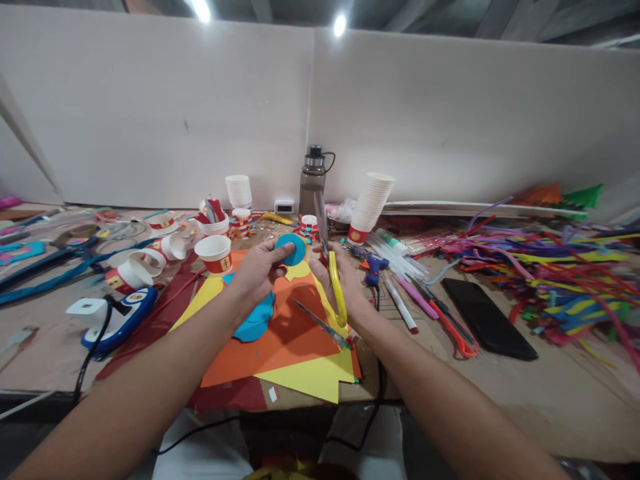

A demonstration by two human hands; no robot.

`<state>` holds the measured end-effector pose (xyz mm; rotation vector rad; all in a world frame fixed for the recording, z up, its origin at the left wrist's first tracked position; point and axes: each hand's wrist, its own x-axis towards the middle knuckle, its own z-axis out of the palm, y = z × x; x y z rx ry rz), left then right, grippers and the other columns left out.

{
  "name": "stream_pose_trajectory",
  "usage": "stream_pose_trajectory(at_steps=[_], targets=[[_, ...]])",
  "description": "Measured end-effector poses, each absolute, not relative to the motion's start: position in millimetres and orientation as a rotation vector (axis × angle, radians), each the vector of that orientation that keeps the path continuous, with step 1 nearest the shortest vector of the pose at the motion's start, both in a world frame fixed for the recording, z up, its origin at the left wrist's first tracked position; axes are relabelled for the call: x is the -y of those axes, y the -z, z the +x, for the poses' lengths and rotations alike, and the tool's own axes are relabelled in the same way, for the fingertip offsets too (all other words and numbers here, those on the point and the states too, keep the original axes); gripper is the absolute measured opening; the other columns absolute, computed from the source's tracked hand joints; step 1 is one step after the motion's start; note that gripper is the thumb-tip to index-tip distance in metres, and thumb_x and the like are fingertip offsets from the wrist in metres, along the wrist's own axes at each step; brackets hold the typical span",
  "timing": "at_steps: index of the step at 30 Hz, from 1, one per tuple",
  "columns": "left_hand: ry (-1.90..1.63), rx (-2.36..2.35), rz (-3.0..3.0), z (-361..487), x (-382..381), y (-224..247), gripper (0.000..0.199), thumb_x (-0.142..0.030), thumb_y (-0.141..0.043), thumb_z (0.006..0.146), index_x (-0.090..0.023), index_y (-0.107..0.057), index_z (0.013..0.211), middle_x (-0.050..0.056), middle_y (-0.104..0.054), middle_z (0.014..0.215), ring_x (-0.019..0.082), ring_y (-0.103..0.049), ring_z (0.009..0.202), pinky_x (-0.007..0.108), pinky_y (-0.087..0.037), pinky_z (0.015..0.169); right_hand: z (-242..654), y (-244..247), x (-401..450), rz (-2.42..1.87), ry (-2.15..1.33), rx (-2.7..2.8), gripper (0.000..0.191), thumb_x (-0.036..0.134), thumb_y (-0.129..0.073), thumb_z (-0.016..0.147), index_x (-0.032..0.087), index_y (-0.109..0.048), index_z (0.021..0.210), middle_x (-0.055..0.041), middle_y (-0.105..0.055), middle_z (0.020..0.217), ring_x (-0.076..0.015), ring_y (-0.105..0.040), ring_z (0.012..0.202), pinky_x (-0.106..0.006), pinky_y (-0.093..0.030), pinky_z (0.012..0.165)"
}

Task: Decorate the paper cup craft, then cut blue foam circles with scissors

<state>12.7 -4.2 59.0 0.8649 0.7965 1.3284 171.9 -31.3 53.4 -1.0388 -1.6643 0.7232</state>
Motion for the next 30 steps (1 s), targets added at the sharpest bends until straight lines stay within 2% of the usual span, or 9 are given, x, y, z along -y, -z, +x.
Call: stream_pose_trajectory(at_steps=[2, 8, 18, 30], targets=[[-1.382, -0.752, 0.781, 11.4, 3.9, -62.6, 0.029, -0.025, -0.085, 0.054, -0.014, -0.065, 0.071, -0.002, -0.059, 0.061, 0.004, -0.047, 0.049, 0.013, -0.027, 0.037, 172.6, -54.3, 33.1, -1.063, -0.733, 1.743, 0.037, 0.052, -0.053, 0.084, 0.022, -0.049, 0.104, -0.0018, -0.051, 0.086, -0.0165, -0.049, 0.081, -0.028, -0.041, 0.071], [-1.449, -0.671, 0.687, 12.2, 3.2, -61.6, 0.029, -0.022, -0.085, 0.055, -0.014, -0.060, 0.066, -0.004, -0.056, 0.056, 0.003, -0.046, 0.047, 0.013, -0.027, 0.037, 172.4, -52.6, 36.2, -1.099, -0.819, 1.903, 0.037, 0.054, -0.052, 0.086, 0.019, -0.052, 0.101, 0.0011, -0.048, 0.077, -0.0136, -0.043, 0.069, -0.026, -0.035, 0.062], [-1.472, -0.693, 0.702, 16.4, 7.4, -61.0, 0.027, -0.024, -0.085, 0.056, -0.015, -0.063, 0.070, -0.004, -0.061, 0.059, 0.004, -0.051, 0.050, 0.015, -0.028, 0.039, 170.7, -55.1, 38.4, -1.129, -0.814, 1.896, 0.048, 0.057, -0.051, 0.085, 0.017, -0.054, 0.112, -0.0001, -0.053, 0.077, -0.0146, -0.046, 0.070, -0.027, -0.035, 0.063], [-1.502, -0.732, 0.737, 17.7, 6.3, -58.0, 0.026, -0.025, -0.083, 0.059, -0.015, -0.063, 0.072, -0.003, -0.061, 0.061, 0.004, -0.049, 0.051, 0.016, -0.028, 0.040, 169.6, -59.5, 40.6, -1.154, -0.818, 1.882, 0.041, 0.055, -0.053, 0.085, 0.019, -0.056, 0.104, 0.0012, -0.049, 0.071, -0.0141, -0.042, 0.066, -0.026, -0.033, 0.059]])
